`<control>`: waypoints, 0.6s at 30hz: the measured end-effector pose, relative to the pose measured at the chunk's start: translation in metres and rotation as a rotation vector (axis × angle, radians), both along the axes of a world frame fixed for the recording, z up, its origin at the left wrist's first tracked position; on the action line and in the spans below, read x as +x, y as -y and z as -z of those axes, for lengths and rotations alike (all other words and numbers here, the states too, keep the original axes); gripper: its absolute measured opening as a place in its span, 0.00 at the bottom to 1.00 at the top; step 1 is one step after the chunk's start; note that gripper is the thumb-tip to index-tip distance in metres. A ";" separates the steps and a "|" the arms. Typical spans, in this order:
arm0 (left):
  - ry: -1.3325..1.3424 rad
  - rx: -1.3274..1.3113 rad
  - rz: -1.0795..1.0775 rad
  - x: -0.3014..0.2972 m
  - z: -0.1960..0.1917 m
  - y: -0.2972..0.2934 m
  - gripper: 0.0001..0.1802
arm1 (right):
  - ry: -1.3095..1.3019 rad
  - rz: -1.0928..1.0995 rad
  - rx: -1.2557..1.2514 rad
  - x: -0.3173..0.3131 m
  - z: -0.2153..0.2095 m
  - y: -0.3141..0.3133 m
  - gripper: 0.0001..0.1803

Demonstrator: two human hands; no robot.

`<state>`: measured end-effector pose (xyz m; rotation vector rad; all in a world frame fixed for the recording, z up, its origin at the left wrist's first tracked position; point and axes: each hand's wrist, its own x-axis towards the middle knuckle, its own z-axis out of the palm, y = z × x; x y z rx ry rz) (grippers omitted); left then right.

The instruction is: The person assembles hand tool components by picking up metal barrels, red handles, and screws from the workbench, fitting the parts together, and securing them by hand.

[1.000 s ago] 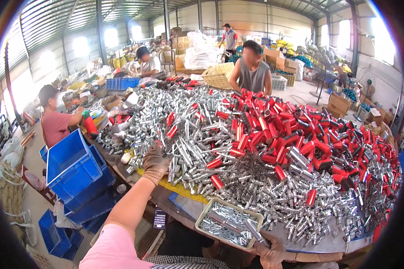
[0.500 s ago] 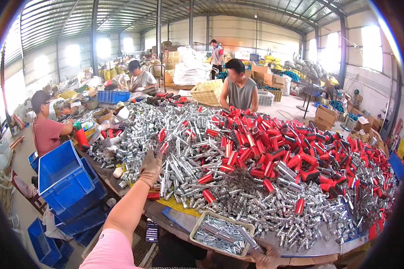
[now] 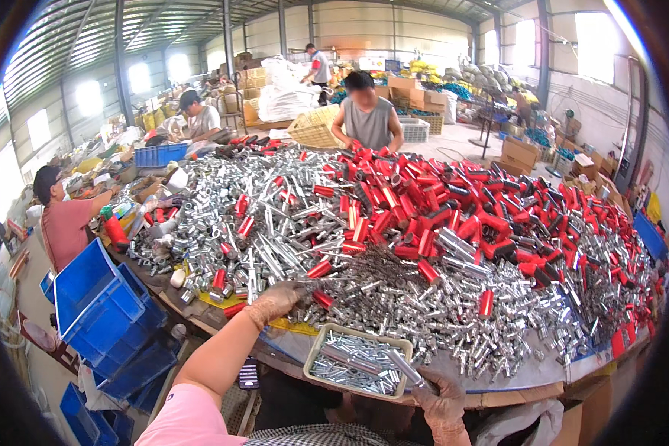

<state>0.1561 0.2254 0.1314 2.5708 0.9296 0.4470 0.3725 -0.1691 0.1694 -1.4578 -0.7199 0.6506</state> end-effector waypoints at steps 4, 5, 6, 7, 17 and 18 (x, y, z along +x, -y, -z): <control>0.250 -0.355 0.016 0.007 -0.046 0.020 0.20 | -0.109 -0.003 0.024 0.004 -0.009 0.004 0.24; 0.369 -0.927 -0.250 0.008 -0.049 0.023 0.18 | -0.139 0.003 0.008 0.002 -0.011 0.005 0.24; 0.366 -0.928 -0.247 0.008 -0.052 0.023 0.18 | -0.167 0.007 -0.003 0.002 -0.012 0.003 0.24; 0.438 -1.032 -0.261 0.007 -0.053 0.021 0.17 | -0.219 0.009 0.027 0.002 -0.009 0.003 0.24; 0.760 -1.460 -0.042 0.000 -0.028 0.009 0.23 | -0.230 -0.039 -0.020 -0.008 -0.020 -0.008 0.24; 0.756 -1.467 -0.044 0.003 -0.030 0.018 0.23 | -0.203 -0.018 -0.012 -0.008 -0.018 -0.009 0.25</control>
